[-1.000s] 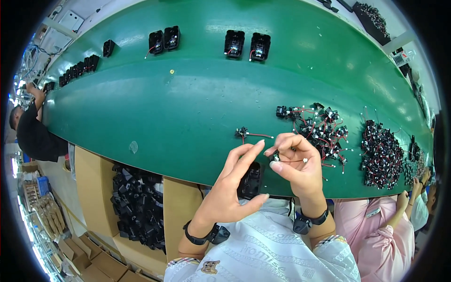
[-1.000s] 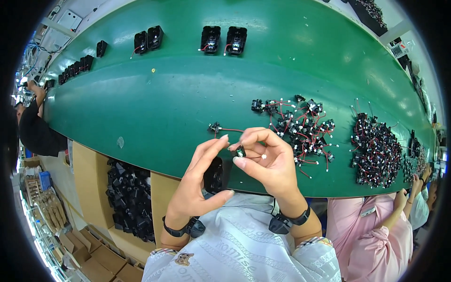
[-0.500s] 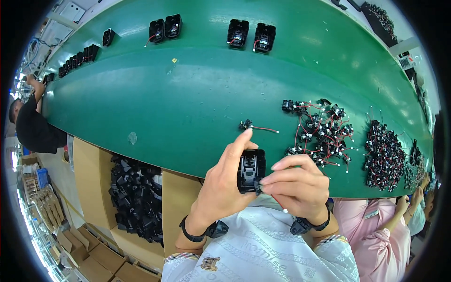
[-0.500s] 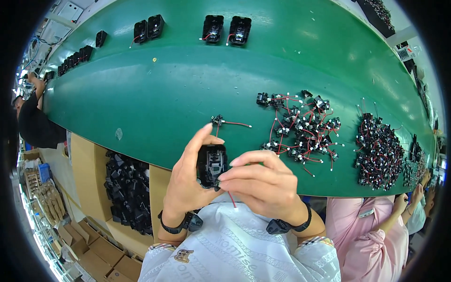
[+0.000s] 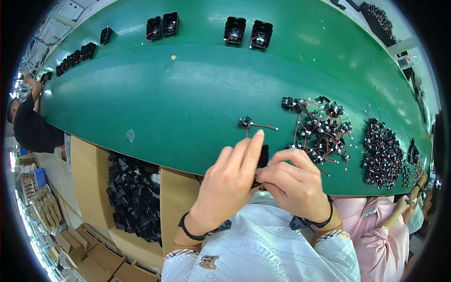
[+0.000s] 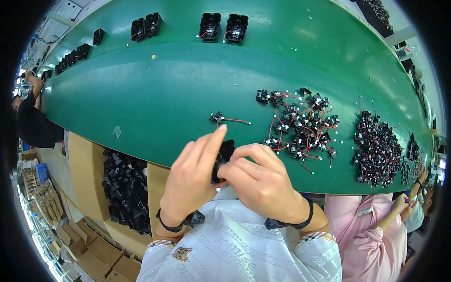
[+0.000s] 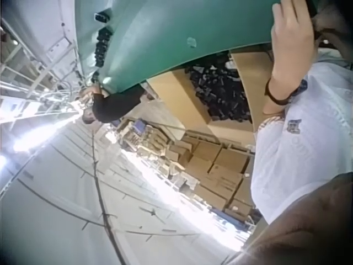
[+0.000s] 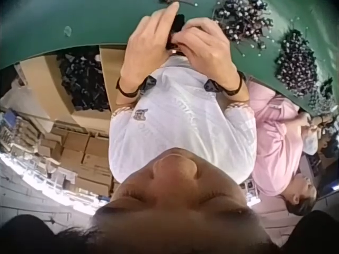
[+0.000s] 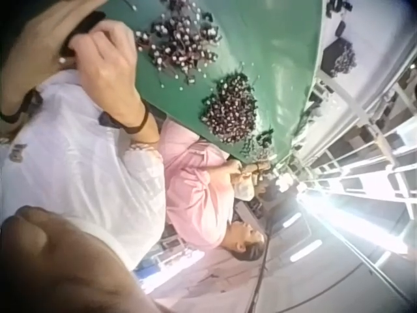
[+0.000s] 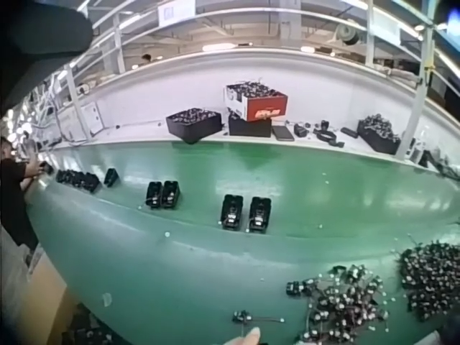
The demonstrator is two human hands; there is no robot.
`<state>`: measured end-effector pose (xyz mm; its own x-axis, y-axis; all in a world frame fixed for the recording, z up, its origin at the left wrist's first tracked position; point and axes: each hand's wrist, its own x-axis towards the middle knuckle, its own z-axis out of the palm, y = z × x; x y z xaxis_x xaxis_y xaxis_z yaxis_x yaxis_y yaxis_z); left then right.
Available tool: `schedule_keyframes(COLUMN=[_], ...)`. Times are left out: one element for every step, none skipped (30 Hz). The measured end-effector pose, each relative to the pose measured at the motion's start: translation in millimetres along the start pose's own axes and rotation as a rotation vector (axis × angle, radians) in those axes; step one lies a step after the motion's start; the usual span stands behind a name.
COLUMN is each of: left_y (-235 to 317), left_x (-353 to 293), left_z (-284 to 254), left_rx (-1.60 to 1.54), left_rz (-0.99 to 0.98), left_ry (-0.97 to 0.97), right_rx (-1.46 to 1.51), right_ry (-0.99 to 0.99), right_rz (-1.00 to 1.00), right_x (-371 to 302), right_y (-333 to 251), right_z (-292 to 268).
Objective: The person picks up a black plastic housing from a box and a small electronic component from a pile on the table. They insert the component into the housing by hand, press it into place, and then set the assembled unit onto the green workbench, repeating the process for several units.
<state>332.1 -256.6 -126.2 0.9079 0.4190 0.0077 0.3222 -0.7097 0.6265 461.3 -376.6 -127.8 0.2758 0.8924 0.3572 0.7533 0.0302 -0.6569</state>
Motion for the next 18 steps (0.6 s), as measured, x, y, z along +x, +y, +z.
schedule_keyframes(left_y=[0.0,-2.3,-4.7,-8.1,-11.6,-14.5,-16.1,-16.6,-16.8,-17.4,-19.5,-20.8,-21.6,-22.9,-21.4,-22.0,-23.0,-24.3], left_x=[-0.3,-0.1,0.4,2.0,1.9,2.3,2.6,3.9,5.4,6.3,7.3,7.5,7.5,9.1,7.5,8.9,7.6,6.3], left_z=[2.5,8.7,12.4,11.8,10.7,10.9,13.6,15.7,17.7,19.8,21.9,23.4,24.4,24.5,23.1,26.0,31.6,35.0], left_rx=[0.002,-0.004,-0.009,-0.008,-0.083,-0.157,-0.152,-0.156,-0.156,-0.157,-0.163,-0.165,-0.173,-0.179,-0.238,-0.237,-0.252,-0.268], left_rz=[-0.001,0.005,0.010,0.009,0.039,0.067,0.084,0.083,0.092,0.101,0.120,0.123,0.147,0.171,0.106,0.109,0.129,0.148], left_ry=[0.005,0.025,0.046,0.049,0.085,0.121,0.167,0.164,0.198,0.232,0.274,0.274,0.331,0.392,0.350,0.355,0.404,0.452], right_rx=[-0.018,-0.019,0.023,0.067,0.131,0.131,0.206,0.279,0.255,0.253,0.188,0.123,0.124,0.122,0.175,0.227,0.279,0.279], right_ry=[-0.017,-0.017,-0.004,0.008,-0.004,-0.006,0.044,0.096,0.108,0.107,0.166,0.225,0.233,0.235,0.236,0.237,0.213,0.212], right_rz=[0.031,0.027,0.046,0.065,0.093,0.096,0.138,0.180,0.199,0.204,0.168,0.131,0.139,0.133,0.174,0.214,0.198,0.196], right_x=[1.3,1.2,0.2,-0.5,-3.2,-3.3,-3.1,-3.0,-3.6,-5.6,-6.3,-7.5,-9.0,-8.2,-7.9,-7.9,-11.0,-9.8], right_y=[-0.3,1.4,3.6,6.5,10.4,12.5,14.5,15.8,16.3,13.8,10.1,8.7,10.3,11.8,12.9,14.4,15.5,16.1], right_z=[1.8,3.3,4.6,5.6,5.0,7.9,11.5,14.2,16.9,20.8,25.0,27.8,29.8,30.1,29.6,28.9,27.2,26.4])
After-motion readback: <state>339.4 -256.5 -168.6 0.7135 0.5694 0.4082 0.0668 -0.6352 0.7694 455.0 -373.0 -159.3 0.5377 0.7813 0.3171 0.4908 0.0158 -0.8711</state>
